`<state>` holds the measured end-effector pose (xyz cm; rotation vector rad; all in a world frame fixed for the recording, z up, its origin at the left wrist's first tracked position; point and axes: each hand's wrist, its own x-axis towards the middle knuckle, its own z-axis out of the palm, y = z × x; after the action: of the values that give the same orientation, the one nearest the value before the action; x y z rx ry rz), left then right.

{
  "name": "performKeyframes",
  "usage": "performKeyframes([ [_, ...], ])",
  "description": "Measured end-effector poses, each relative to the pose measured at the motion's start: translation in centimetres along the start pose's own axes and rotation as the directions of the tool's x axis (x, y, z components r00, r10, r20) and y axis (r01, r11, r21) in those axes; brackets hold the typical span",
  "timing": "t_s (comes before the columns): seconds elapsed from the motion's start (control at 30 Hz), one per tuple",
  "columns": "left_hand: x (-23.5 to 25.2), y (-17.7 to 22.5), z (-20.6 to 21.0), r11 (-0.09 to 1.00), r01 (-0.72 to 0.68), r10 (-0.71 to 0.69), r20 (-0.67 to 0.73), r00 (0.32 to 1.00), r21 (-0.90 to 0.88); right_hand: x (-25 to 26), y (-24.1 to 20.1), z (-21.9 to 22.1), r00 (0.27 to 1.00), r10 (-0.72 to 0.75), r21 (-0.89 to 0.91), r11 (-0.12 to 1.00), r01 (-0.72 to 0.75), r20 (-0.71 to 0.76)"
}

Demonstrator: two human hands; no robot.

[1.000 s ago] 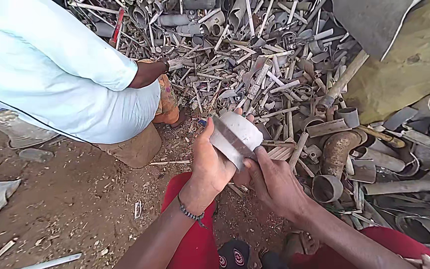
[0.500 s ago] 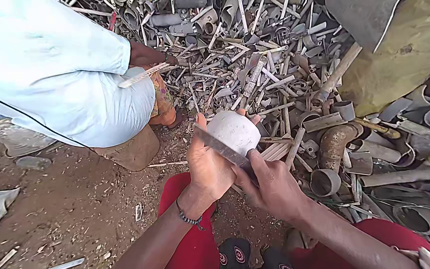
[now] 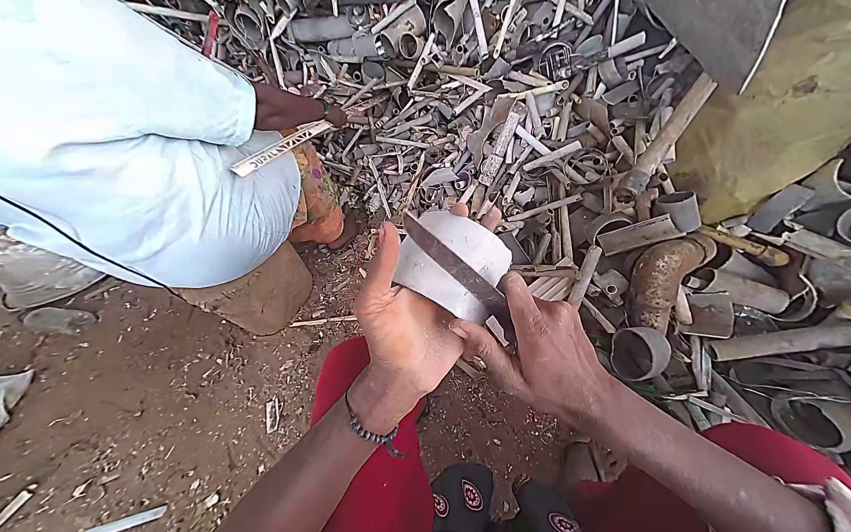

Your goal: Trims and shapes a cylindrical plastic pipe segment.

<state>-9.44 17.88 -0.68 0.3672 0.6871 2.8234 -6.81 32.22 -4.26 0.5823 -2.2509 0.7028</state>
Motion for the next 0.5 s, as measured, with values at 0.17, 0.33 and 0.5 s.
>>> performKeyframes([
  [0.17, -0.1, -0.5, -0.2, 0.999, -0.043, 0.044, -0.006, 0.999, 0.013, -0.6, -0.3, 0.8, 0.998, -0.041, -0.071, 0.997, 0.038, -0.037],
  [0.33, -0.1, -0.6, -0.3, 0.993, -0.079, 0.085, -0.061, 0.995, 0.085, -0.8, -0.5, 1.3, 0.997, -0.062, -0.078, 0.995, 0.058, -0.044],
  [0.5, -0.3, -0.6, 0.4, 0.978, -0.021, 0.054, -0.157, 0.986, 0.206, -1.1, -1.1, 1.5, 0.993, -0.119, -0.077, 0.99, 0.117, -0.018],
])
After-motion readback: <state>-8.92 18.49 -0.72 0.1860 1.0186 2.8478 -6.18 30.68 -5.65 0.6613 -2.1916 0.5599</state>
